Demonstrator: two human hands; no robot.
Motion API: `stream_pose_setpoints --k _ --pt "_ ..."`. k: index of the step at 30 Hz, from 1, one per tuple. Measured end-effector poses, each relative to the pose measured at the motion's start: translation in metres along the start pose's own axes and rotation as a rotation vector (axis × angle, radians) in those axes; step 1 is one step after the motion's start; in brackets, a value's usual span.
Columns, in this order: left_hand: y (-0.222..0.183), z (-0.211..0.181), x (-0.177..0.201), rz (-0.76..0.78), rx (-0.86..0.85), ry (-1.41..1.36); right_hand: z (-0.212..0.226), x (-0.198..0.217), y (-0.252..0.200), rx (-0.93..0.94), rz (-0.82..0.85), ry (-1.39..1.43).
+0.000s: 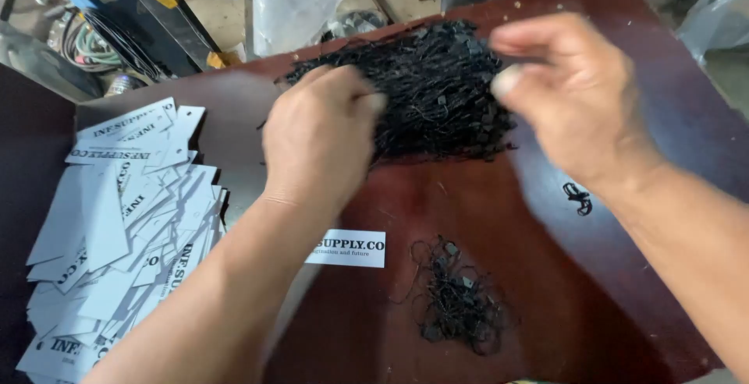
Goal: The person is sitting at a table, meticulously untangling and sorting black plastic tag fasteners from a large, messy pile into a smaller, organized group.
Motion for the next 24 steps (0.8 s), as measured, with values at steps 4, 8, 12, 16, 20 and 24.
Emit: stream_pose_setpoints --k 4,8,12,16,20,24 --pt "-0.009 -0.052 0.015 0.035 -0.113 -0.262 0.048 -0.026 0.011 0.100 0.307 -0.091" --pt "-0.012 -0.047 0.028 -0.147 -0.195 -0.458 0.030 -0.008 0.012 -0.125 0.232 -0.064" --pt "-0.020 -0.028 0.036 0.024 0.218 -0.329 0.011 0.015 0.006 -0.434 0.285 -0.309" --pt "-0.020 -0.008 0.027 0.018 0.338 -0.335 -0.012 0.032 0.002 -0.444 0.267 -0.287" --pt "-0.017 0.004 0.025 -0.029 0.348 -0.335 -0.024 0.036 0.000 -0.541 0.265 -0.302" --pt "-0.013 0.016 0.017 0.002 0.348 -0.308 -0.032 0.041 -0.002 -0.559 0.257 -0.360"
Point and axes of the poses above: each hand's wrist, its own y-axis towards the middle knuckle, its own x-axis out of the back of the hand, z = x × y, the point moved 6 cm from there along y, towards the middle knuckle, and after that the axes turned 6 degrees about y, right-handed, at the moved point
